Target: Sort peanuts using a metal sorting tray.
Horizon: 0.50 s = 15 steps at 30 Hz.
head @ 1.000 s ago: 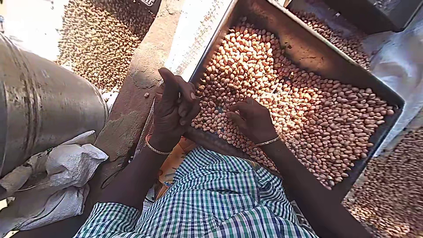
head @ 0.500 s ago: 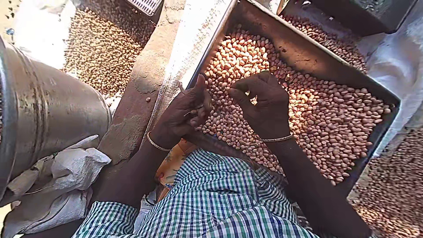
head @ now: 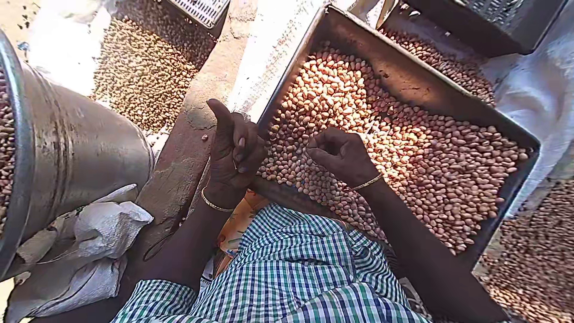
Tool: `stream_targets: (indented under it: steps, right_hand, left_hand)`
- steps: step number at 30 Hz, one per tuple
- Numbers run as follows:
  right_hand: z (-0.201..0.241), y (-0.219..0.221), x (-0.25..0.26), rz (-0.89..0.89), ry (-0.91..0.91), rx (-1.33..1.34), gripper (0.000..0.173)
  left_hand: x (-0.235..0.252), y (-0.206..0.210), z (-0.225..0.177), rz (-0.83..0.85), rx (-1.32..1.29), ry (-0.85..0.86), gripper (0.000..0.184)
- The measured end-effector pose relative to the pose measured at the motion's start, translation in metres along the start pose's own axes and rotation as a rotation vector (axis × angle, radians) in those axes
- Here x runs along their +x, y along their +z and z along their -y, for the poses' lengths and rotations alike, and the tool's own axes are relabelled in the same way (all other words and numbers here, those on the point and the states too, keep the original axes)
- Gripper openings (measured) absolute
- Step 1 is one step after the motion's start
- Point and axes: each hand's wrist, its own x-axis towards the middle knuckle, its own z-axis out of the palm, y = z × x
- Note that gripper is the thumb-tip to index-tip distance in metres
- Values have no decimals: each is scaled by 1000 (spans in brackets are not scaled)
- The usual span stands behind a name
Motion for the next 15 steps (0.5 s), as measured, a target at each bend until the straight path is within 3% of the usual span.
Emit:
stream_targets:
  steps: [3, 4, 7, 9, 12, 15]
  right_hand:
    - [23, -32, 13, 451, 139, -115, 9]
    - [31, -37, 22, 452, 107, -115, 9]
    - [48, -43, 51, -84, -76, 181, 12]
    - [41, -32, 63, -236, -299, 80, 26]
    - [8, 3, 60, -59, -754, -134, 22]
    - [-15, 33, 74, 182, -961, -177, 20]
  left_hand:
    - [0, 0, 0, -27, -58, 123, 58]
    - [0, 0, 0, -25, -57, 160, 58]
    - [-2, 1, 4, -53, -17, 241, 58]
    - [-3, 0, 3, -56, 11, 277, 59]
    - [-7, -4, 2, 9, 112, 280, 61]
    - [-8, -3, 4, 3, 165, 255, 64]
